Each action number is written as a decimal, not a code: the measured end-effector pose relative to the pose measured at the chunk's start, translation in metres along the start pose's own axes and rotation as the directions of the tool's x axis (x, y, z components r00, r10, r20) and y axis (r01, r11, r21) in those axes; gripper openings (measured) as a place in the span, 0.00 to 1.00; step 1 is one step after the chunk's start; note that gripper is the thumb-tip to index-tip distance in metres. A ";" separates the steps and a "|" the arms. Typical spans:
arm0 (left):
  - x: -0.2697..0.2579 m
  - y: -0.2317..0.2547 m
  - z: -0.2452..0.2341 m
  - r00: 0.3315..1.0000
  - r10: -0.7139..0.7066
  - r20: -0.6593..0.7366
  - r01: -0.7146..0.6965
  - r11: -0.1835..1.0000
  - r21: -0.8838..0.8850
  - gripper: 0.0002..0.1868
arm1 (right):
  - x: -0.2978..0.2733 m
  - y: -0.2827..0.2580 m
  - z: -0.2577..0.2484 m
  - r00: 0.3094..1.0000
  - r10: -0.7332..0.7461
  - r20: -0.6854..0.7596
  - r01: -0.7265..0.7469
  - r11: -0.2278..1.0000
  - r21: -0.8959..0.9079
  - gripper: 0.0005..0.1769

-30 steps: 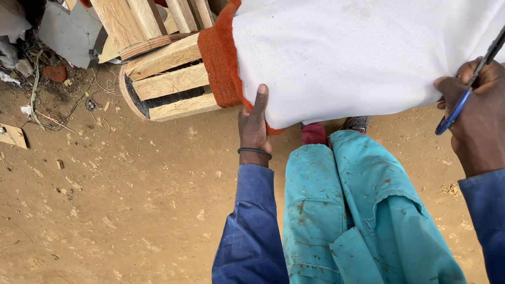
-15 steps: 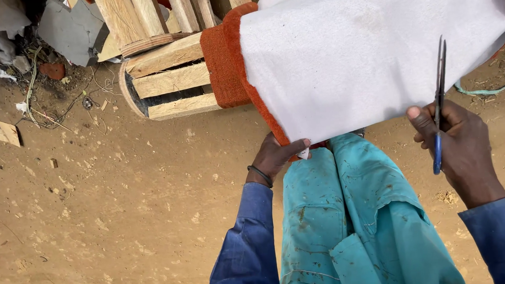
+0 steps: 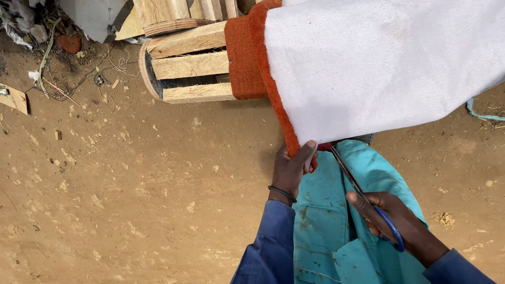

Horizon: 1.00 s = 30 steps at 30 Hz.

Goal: Cutting upholstery fabric with scissors to fit a wooden furniture frame

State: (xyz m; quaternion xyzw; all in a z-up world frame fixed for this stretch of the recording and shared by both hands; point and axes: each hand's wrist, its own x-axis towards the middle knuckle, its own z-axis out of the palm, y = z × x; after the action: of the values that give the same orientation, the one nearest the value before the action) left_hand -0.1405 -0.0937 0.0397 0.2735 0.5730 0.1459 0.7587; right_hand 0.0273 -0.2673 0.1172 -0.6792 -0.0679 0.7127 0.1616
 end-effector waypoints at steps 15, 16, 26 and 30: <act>-0.005 -0.003 -0.003 0.994 -0.095 0.059 0.090 0.993 0.077 0.34 | 0.007 -0.028 0.023 0.994 0.035 0.101 -0.051 0.985 0.165 0.43; -0.007 -0.002 -0.003 0.994 -0.095 0.060 0.090 0.993 0.080 0.34 | 0.004 -0.039 0.024 0.994 0.033 0.101 -0.050 0.985 0.167 0.43; -0.013 0.004 -0.015 0.994 -0.107 0.006 0.099 0.939 0.329 0.25 | 0.036 -0.038 0.052 0.998 -0.032 -0.059 0.046 0.969 0.241 0.43; -0.010 -0.001 -0.025 0.994 -0.091 0.061 0.061 0.923 0.379 0.26 | 0.033 -0.044 0.052 0.999 -0.011 -0.045 0.023 0.964 0.267 0.41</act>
State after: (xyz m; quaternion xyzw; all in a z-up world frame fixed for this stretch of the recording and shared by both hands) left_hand -0.1678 -0.0937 0.0426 0.3971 0.5705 -0.0071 0.7189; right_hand -0.0188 -0.2092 0.1036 -0.6657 0.0264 0.6993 0.2591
